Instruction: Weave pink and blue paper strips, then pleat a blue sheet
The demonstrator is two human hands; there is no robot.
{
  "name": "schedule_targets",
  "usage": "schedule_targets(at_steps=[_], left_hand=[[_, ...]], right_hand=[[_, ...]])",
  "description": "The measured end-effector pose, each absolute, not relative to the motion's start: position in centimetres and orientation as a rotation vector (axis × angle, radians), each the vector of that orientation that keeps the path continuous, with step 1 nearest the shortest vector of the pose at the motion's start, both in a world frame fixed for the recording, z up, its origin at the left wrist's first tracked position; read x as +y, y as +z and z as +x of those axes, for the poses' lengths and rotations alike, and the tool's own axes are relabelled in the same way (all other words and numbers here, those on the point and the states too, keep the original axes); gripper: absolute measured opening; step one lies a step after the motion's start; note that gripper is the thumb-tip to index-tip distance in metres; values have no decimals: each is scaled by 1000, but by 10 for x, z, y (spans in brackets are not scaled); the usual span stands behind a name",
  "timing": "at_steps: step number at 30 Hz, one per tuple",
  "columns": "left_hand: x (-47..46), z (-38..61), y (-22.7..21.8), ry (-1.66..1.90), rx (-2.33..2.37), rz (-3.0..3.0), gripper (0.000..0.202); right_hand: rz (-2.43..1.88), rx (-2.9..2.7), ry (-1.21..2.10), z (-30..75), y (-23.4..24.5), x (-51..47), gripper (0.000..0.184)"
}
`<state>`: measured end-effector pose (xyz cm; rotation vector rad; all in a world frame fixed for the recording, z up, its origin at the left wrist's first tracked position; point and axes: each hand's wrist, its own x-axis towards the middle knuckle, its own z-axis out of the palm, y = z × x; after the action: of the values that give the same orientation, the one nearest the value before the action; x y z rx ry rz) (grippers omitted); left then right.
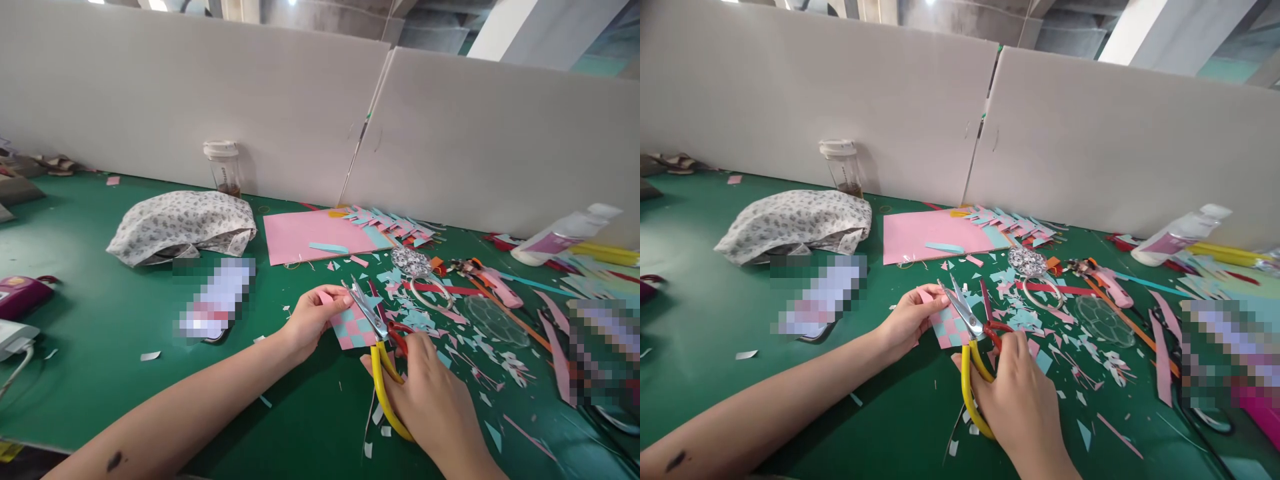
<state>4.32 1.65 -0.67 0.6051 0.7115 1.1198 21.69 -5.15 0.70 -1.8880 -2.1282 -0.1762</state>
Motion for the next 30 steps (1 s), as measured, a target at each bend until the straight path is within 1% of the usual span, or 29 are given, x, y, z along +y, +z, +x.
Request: schedule_targets(at_steps=[14, 22, 30], left_hand=[[16, 46, -8, 1115, 606, 511, 31], [17, 44, -8, 1098, 597, 530, 30], [17, 44, -7, 1088, 597, 544, 27]], right_hand=[[-1872, -2117, -186, 214, 11, -51, 39], [-1867, -2125, -175, 217, 11, -51, 43], [-1780, -2149, -252, 221, 9, -51, 42]])
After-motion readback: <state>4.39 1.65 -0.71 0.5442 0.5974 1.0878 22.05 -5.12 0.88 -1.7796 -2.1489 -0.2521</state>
